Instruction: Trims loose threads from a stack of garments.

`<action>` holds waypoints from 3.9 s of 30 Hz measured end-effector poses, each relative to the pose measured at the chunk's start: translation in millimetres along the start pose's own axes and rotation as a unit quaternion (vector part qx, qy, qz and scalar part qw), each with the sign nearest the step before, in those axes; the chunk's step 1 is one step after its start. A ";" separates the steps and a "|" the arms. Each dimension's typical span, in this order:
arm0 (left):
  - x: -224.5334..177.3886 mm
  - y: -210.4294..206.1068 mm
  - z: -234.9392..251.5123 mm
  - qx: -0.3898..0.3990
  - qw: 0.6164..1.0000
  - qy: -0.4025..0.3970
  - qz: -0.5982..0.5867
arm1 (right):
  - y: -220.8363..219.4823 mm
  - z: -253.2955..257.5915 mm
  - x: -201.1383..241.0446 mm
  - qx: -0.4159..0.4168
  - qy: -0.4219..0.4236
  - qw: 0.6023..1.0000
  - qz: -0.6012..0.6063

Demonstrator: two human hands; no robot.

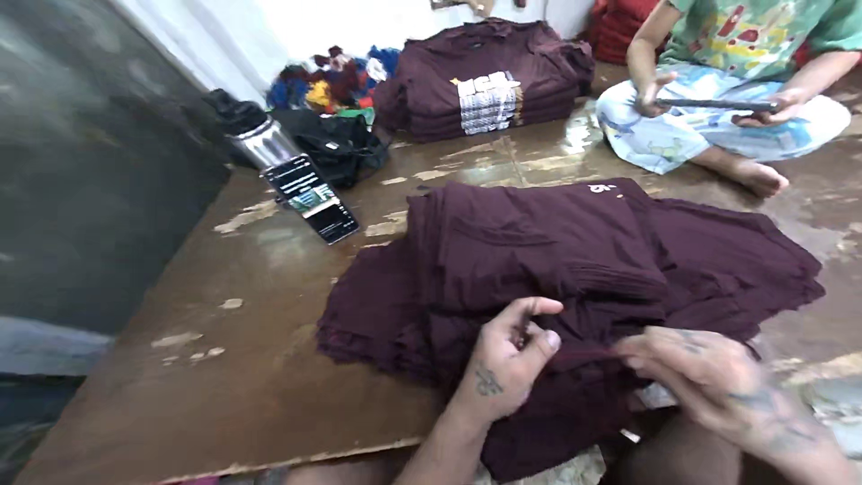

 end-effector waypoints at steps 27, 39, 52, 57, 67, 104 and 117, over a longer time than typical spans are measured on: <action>-53.8 -29.0 -26.2 0.063 0.816 -0.263 0.511 | 15.6 -14.3 20.9 -0.021 -0.018 0.998 -0.047; -64.3 -52.8 -27.3 0.070 0.751 -0.323 0.571 | 17.9 -13.6 35.0 -0.083 0.007 0.997 0.003; -54.2 -19.0 -31.7 0.020 0.798 -0.292 0.527 | 4.8 -31.8 42.6 -0.065 0.043 0.994 0.074; -58.4 -22.1 -49.6 0.026 0.795 -0.301 0.526 | 5.9 -34.2 39.2 -0.107 0.010 0.990 0.093; -18.7 18.4 -24.6 -0.056 0.977 -0.089 0.183 | -0.3 -6.5 34.3 -0.108 0.026 0.994 0.010; -58.5 -7.1 -67.1 -0.057 0.807 -0.291 0.512 | -15.2 -13.4 37.2 -0.204 0.096 0.974 -0.018; -57.1 -24.9 -68.9 -0.064 0.764 -0.319 0.558 | -13.7 -10.2 44.2 -0.239 0.109 0.965 -0.017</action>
Point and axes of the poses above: each hand's wrist, its own z-axis towards the middle knuckle, its own y-axis out of the back of the hand, x = y × z, the point moved 7 cm from there along z, towards the middle knuckle, and after that the axes turned 6 degrees about y, right-handed, at the moved point
